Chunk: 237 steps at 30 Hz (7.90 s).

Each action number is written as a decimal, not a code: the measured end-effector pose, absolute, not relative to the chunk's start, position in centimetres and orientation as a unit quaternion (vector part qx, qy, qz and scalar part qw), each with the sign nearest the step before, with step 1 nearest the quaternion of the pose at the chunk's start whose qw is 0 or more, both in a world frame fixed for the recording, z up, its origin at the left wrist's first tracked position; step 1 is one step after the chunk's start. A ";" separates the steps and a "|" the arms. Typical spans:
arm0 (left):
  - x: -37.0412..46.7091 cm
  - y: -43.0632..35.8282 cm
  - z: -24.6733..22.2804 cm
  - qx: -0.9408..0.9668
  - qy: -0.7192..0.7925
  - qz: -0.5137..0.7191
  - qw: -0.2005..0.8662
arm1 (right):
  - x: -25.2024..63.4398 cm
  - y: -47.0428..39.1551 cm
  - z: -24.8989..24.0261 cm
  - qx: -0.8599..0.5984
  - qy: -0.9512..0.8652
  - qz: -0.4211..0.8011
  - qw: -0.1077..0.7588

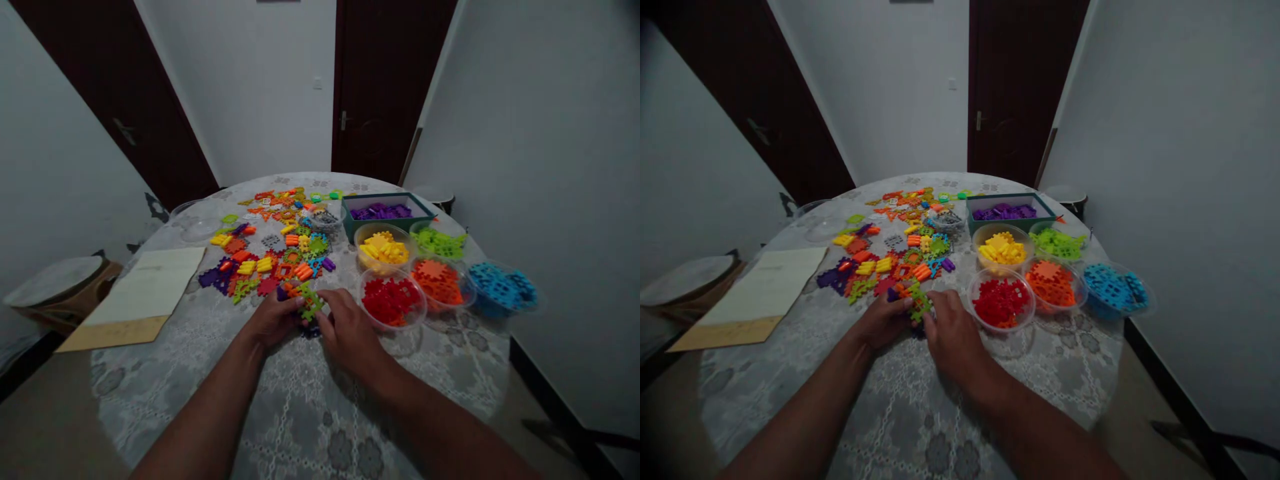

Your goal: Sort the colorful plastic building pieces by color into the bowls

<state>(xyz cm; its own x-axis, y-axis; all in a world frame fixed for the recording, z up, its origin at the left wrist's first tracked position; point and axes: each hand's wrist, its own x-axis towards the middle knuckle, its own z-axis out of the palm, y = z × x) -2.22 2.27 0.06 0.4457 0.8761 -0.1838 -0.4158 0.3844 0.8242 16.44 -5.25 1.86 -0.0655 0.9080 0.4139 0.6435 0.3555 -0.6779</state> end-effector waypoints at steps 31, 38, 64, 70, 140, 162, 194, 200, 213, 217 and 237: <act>-2.0 2.4 1.1 0.360 0.385 0.437 0.729 | 40.4 1.8 9.6 -0.787 -0.499 -0.096 0.351; -1.5 2.3 0.6 0.383 0.374 0.438 0.723 | 29.8 -3.1 9.6 -0.616 -0.610 -0.080 0.491; -0.9 1.3 0.8 0.416 0.280 0.396 0.769 | 18.4 -6.6 4.7 -0.527 -0.719 0.099 0.442; -1.4 2.3 0.5 0.375 0.292 0.434 0.765 | 24.8 -5.3 8.6 -0.615 -0.639 0.042 0.460; -0.3 1.7 0.5 0.246 0.226 0.406 0.851 | 15.4 -4.0 6.5 -0.467 -0.862 0.083 0.178; -0.2 1.7 -0.3 0.353 0.263 0.389 0.809 | 21.2 2.3 10.8 -0.512 -0.799 0.107 0.295; -1.1 2.0 -0.2 0.364 0.243 0.447 0.780 | 18.8 0.8 9.9 -0.524 -0.743 0.008 0.417; -1.8 3.0 0.2 0.323 0.372 0.624 0.607 | 12.5 -3.8 0.5 -0.454 -0.776 0.073 0.433; -9.2 10.3 3.8 0.589 0.644 0.479 0.094 | 11.9 -4.6 -4.9 -0.413 -0.832 -0.009 0.371; -12.7 15.4 4.0 0.587 0.732 0.344 0.011 | 11.8 -4.6 -5.3 -0.420 -0.831 0.006 0.364; -16.3 29.0 1.1 0.684 0.726 0.038 0.061 | 12.5 -3.2 -6.8 -0.401 -0.852 -0.010 0.337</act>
<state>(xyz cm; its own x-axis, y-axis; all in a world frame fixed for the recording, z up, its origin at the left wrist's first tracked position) -16.31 28.95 1.12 -0.0564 0.9977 -0.0365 0.9884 0.0609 0.1391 12.53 -3.19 -6.81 -0.4513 0.6765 0.5819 0.6905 0.6778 -0.2525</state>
